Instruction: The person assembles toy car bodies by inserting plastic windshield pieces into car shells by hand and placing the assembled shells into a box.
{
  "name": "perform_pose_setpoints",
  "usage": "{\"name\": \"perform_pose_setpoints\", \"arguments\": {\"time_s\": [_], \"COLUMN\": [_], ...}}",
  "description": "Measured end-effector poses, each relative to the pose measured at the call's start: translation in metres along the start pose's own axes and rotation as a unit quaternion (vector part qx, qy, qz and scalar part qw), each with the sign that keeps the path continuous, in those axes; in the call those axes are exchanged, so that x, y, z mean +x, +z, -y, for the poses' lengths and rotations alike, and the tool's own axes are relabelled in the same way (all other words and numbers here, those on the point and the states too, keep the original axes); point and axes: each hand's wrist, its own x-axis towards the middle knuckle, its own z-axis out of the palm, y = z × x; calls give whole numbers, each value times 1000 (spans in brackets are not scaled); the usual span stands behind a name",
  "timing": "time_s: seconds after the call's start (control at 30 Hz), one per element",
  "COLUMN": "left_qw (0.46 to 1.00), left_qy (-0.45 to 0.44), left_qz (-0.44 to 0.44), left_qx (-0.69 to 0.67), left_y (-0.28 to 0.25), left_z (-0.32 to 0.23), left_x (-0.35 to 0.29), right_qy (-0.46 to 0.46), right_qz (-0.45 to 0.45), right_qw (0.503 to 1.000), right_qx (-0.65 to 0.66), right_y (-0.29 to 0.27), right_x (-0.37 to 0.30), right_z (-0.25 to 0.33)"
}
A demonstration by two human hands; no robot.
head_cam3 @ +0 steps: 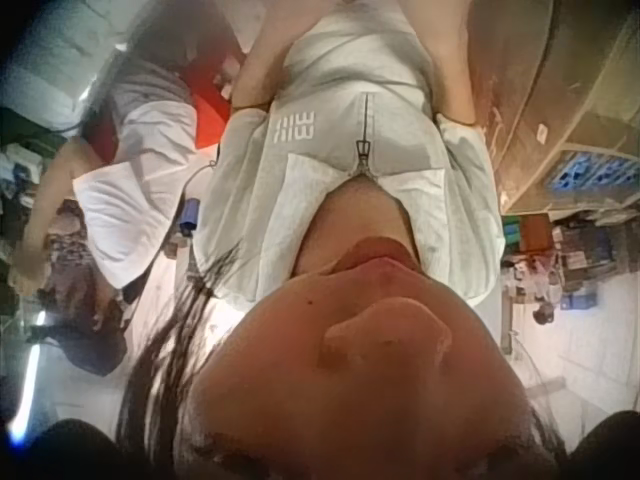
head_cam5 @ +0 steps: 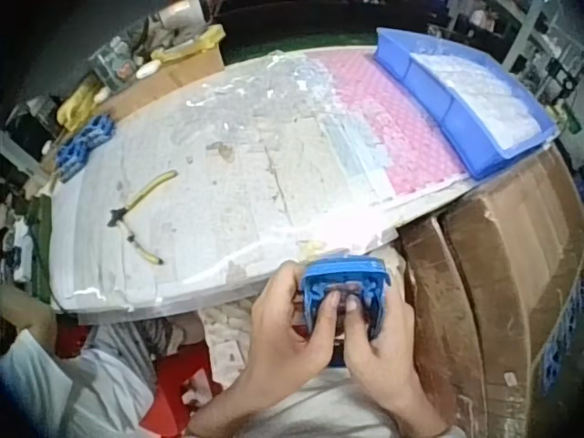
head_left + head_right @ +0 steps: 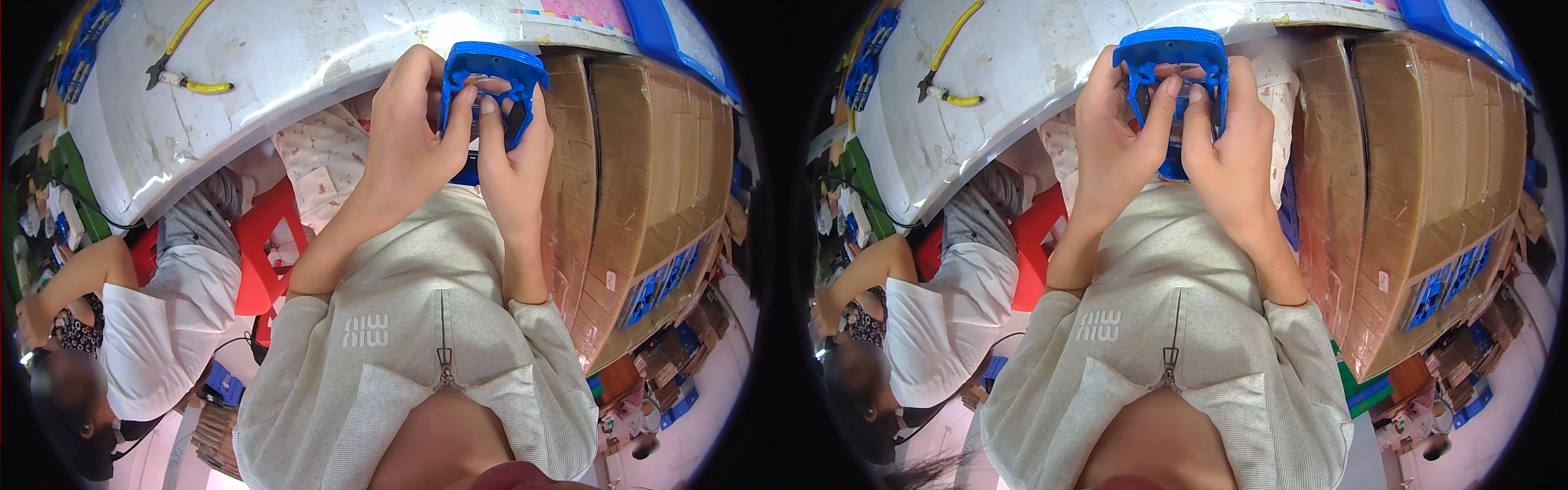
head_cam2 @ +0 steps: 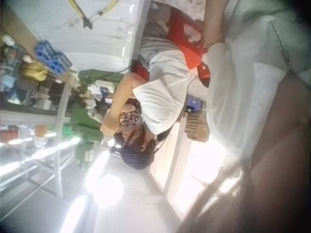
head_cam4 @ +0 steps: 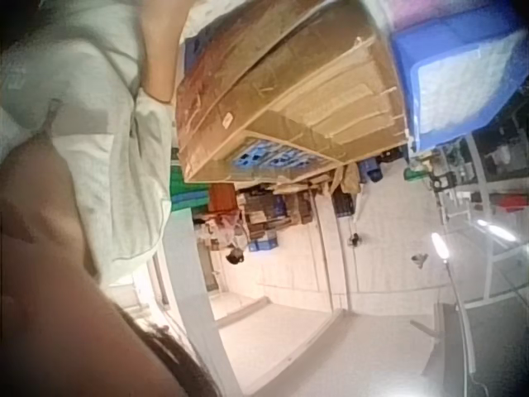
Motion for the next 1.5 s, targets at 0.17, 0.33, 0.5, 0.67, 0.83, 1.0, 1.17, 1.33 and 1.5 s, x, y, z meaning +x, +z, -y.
{"name": "perform_pose_setpoints", "arguments": {"time_s": [0.17, 0.33, 0.5, 0.67, 0.83, 1.0, 1.17, 1.33, 1.5], "left_qw": [999, 998, 989, 997, 990, 979, 929, 857, 678], "left_qy": [-30, 33, 24, 24, 35, 34, -65, -165, -168], "left_qz": [-16, -46, -116, -78, -128, -202, -354, -355, -366], "left_qx": [-18, -9, -93, 11, 50, -21, 83, 334, 615], "left_y": [0, -2, 2, -2, -5, -41, -205, -371, -352], "left_z": [-6, -1, 2, 6, 5, -9, -27, 26, 20], "left_x": [-2, -1, -4, -4, 4, 2, -5, -13, 27], "right_qy": [-14, 85, 108, 117, 126, 109, -2, -57, -77], "right_qz": [13, 20, 107, 93, 110, 189, 276, 298, 257], "right_qw": [1000, 980, 980, 983, 981, 955, 941, 932, 952], "right_qx": [-19, 177, 125, 107, 102, 201, 194, 197, 145], "right_y": [-2, 3, -6, -6, 2, -1, 7, 28, 20], "right_x": [0, -7, -17, -13, -5, -11, -7, -4, 1], "right_z": [1, 12, -7, -2, -6, 27, 14, 13, 3]}}
